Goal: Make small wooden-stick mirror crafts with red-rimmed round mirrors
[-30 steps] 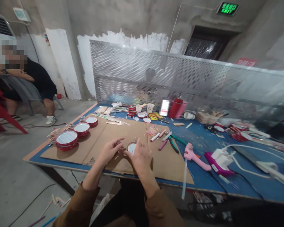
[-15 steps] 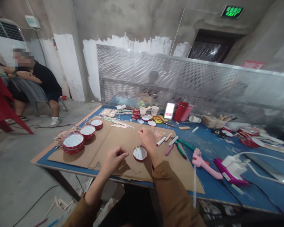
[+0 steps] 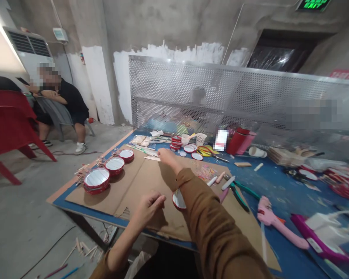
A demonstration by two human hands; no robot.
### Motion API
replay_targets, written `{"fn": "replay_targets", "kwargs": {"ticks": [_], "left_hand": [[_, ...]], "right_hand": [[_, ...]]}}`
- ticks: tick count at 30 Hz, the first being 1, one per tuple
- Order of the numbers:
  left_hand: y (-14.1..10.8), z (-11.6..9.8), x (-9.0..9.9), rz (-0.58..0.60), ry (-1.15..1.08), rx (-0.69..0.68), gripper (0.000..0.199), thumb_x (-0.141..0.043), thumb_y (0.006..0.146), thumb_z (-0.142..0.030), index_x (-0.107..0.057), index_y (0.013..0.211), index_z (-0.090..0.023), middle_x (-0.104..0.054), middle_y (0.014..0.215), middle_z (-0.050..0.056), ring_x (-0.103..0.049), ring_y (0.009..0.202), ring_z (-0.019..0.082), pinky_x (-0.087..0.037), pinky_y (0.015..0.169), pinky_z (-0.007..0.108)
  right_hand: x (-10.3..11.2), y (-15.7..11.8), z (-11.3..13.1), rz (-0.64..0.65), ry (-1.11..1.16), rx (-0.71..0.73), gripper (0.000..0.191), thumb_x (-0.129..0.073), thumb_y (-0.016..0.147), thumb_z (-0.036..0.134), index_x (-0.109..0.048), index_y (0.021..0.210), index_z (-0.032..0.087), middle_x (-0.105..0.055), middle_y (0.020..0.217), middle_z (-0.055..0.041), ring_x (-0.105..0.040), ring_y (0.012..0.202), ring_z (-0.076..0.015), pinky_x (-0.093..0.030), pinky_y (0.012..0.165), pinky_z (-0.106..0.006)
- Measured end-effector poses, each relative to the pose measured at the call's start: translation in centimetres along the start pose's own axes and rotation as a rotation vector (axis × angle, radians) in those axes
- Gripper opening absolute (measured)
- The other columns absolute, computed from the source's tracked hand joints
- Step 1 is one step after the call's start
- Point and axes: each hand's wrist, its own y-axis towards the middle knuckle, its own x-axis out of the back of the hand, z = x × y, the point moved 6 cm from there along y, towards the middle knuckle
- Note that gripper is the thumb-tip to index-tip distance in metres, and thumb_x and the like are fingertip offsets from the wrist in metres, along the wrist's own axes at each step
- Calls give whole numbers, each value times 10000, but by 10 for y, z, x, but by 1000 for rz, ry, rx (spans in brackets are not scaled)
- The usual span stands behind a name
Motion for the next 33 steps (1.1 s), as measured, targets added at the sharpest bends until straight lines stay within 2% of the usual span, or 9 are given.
{"fn": "replay_targets", "kwargs": {"ticks": [4,7,12,16,19,24,28,30,33], "left_hand": [[-1,-2,0,-14,44,-59,550,-363,913,-539,-560,536,-190,-611,567,43,-547,632,152,-416,744,287],[-2,-2,0,-24,50,-90,596,-324,933,-569,-576,550,-187,-625,568,38,-552,606,142,-414,816,308],[-4,-5,1,-58,48,-169,659,-282,935,-621,-582,545,-183,-636,563,51,-572,615,146,-411,720,279],[-5,-6,1,-81,55,-197,662,-281,945,-605,-586,541,-179,-631,551,48,-570,603,135,-398,687,266],[-5,-6,1,-85,57,-209,654,-287,954,-585,-587,541,-176,-629,550,45,-569,600,128,-391,670,257],[-6,-9,-1,-87,64,-267,653,-283,960,-573,-570,532,-172,-611,533,39,-548,575,117,-373,640,250],[-5,-12,-2,-79,66,-283,660,-268,958,-582,-562,535,-170,-605,532,38,-535,569,117,-367,642,254],[-5,-12,-2,-62,65,-281,665,-257,955,-591,-566,542,-171,-606,538,41,-531,578,122,-364,640,257],[-5,-10,-3,-42,60,-261,664,-258,949,-604,-571,550,-174,-607,550,45,-529,594,131,-362,647,265]], "right_hand": [[-19,27,5,-17,-26,-2,275,-488,881,138,-694,1058,180,-688,1141,-106,-624,1041,-208,-426,805,-247],[-22,46,4,-64,-38,-23,311,-426,917,136,-677,1097,175,-662,1186,-128,-608,1092,-215,-428,839,-254],[-20,78,7,-46,-15,1,302,-453,901,128,-685,1092,161,-674,1174,-137,-607,1113,-225,-432,833,-246],[-29,93,15,12,26,37,268,-551,888,277,-692,1085,162,-685,1165,-129,-630,1069,-242,-455,808,-257],[-34,96,16,44,54,70,284,-653,822,330,-707,1043,161,-684,1172,-131,-636,1054,-257,-462,803,-261],[-30,93,-9,53,118,44,176,-605,788,106,-730,911,113,-717,1065,-168,-648,1039,-262,-460,801,-255],[-28,86,-32,104,279,49,93,-625,756,104,-714,783,114,-743,809,-105,-694,771,-192,-482,669,-214],[-27,81,-37,118,380,69,81,-617,767,129,-697,775,121,-729,721,-64,-668,631,-148,-477,593,-198],[-23,75,-36,93,487,97,95,-595,776,165,-677,750,124,-691,641,-26,-612,538,-114,-435,518,-183]]}}
